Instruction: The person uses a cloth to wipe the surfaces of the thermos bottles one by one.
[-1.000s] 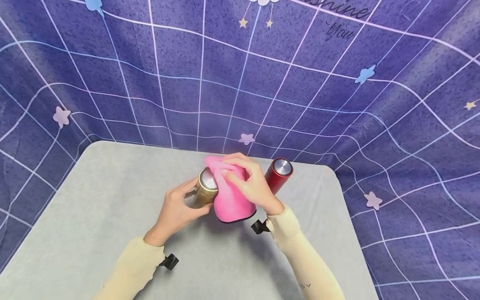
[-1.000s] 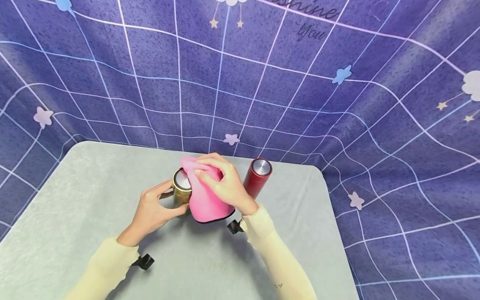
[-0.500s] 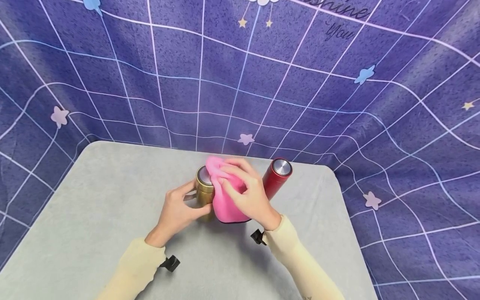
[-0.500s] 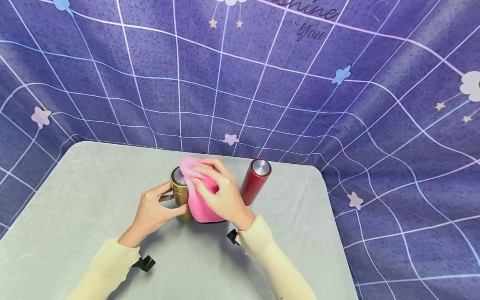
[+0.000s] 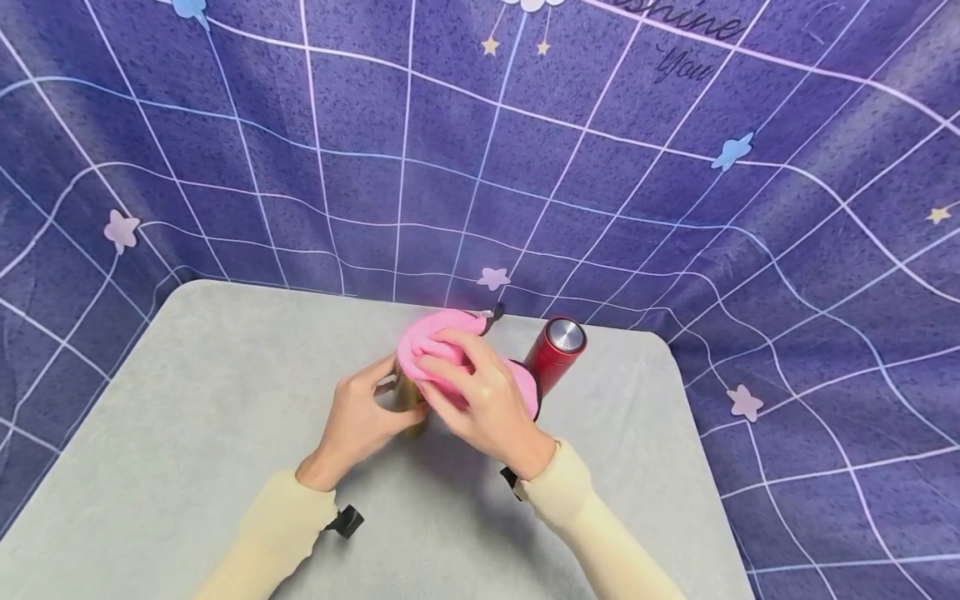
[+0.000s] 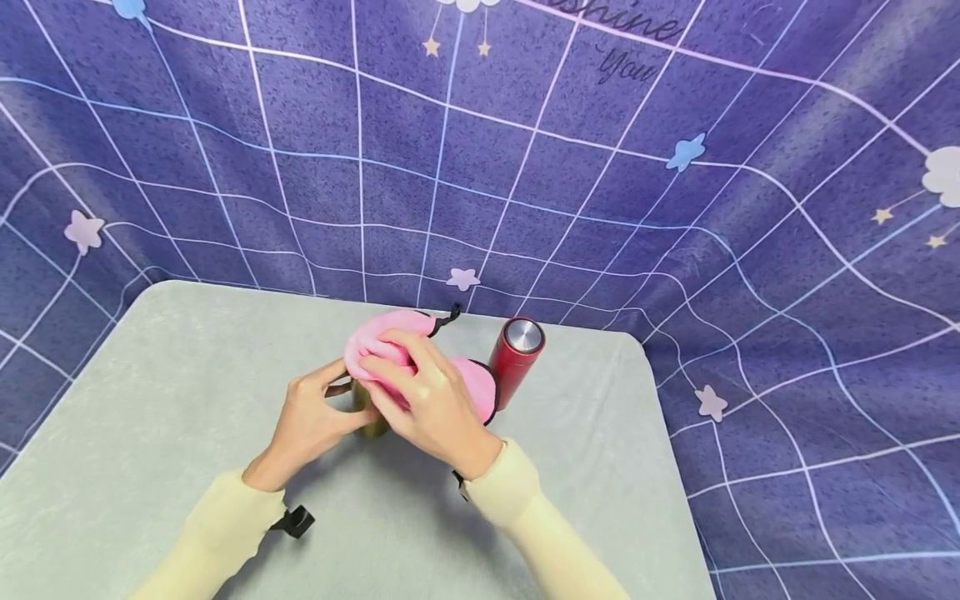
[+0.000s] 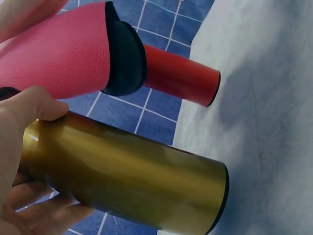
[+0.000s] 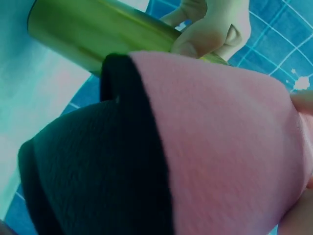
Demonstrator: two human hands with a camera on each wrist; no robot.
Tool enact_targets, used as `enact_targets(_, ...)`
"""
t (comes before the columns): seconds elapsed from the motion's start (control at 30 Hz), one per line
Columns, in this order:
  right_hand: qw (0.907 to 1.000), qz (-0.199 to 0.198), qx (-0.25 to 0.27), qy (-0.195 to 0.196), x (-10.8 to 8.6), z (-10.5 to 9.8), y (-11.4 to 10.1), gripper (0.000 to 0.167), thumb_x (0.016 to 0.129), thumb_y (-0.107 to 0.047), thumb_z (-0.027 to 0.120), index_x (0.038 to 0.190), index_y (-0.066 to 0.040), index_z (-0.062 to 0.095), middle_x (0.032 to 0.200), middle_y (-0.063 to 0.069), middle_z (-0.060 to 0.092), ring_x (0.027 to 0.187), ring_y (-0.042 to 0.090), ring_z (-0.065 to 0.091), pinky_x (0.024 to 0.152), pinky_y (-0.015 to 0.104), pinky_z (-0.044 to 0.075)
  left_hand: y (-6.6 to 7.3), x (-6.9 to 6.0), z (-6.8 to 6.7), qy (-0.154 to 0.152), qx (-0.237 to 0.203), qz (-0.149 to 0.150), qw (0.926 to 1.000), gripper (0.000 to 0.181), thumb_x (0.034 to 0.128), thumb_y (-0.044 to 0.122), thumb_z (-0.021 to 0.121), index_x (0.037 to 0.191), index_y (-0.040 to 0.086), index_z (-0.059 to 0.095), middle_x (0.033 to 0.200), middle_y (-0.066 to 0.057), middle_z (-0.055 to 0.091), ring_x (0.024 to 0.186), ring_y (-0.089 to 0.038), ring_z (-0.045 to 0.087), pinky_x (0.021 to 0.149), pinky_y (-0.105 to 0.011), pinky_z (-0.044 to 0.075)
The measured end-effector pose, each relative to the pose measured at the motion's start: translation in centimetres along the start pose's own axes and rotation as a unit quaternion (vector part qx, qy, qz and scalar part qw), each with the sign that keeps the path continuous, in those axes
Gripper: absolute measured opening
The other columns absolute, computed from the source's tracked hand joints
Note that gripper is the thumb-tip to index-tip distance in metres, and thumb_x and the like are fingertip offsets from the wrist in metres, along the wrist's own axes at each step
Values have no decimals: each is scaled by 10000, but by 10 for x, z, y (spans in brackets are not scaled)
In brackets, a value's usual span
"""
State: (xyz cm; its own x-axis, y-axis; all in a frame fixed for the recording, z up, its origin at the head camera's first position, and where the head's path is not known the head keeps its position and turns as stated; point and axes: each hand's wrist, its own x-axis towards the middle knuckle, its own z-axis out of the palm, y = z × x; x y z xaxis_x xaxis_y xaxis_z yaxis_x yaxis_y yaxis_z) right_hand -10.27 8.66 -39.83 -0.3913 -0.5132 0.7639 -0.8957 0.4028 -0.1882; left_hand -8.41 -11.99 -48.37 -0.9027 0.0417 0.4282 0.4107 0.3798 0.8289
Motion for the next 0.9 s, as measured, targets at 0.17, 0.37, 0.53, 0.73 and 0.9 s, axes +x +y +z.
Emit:
enact_targets(0.17, 9986, -283, -349, -270, 4, 0, 0, 323, 915, -152, 849, 1235, -132, 812, 1291, 140, 655, 1154, 249, 662, 946, 329, 621, 2, 3, 0, 14, 351, 71, 9994, 745, 699, 136, 970, 1400, 135, 717, 1304, -79, 760, 1072, -296, 772, 890, -451, 673)
enact_targets(0.37, 9931, -565, -887, -524, 11, 0, 1, 250, 947, -97, 773, 1184, -159, 821, 1299, 127, 652, 1056, 248, 641, 877, 323, 618, 2, 7, 0, 95, 752, 252, 9968, 655, 700, 181, 957, 1313, 113, 736, 1208, -74, 788, 1008, -289, 786, 851, -464, 677)
enact_targets(0.53, 9817, -919, -1542, -635, 18, 4, 0, 208, 958, -49, 670, 1084, -147, 803, 1271, 129, 657, 880, 227, 564, 712, 274, 542, 2, 10, 0, 206, 1093, 484, 9926, 660, 675, 194, 975, 1271, 57, 728, 1111, -99, 797, 944, -311, 781, 810, -498, 669)
enact_targets(0.73, 9740, -952, -1791, -1010, 26, 3, 0, 208, 976, -68, 633, 1100, -132, 787, 1278, 133, 638, 859, 232, 506, 676, 273, 487, 5, 11, 0, 172, 1396, 391, 9893, 697, 661, 223, 998, 1274, 34, 725, 1106, -132, 794, 945, -363, 769, 797, -553, 651)
enact_targets(0.9, 9668, -835, -1834, -1569, 37, 2, 0, 208, 963, -106, 664, 1114, -145, 801, 1266, 106, 633, 952, 240, 552, 791, 290, 547, 5, 11, 2, 250, 1776, 591, 9820, 683, 645, 268, 999, 1223, 27, 728, 1050, -127, 785, 889, -382, 761, 733, -574, 636)
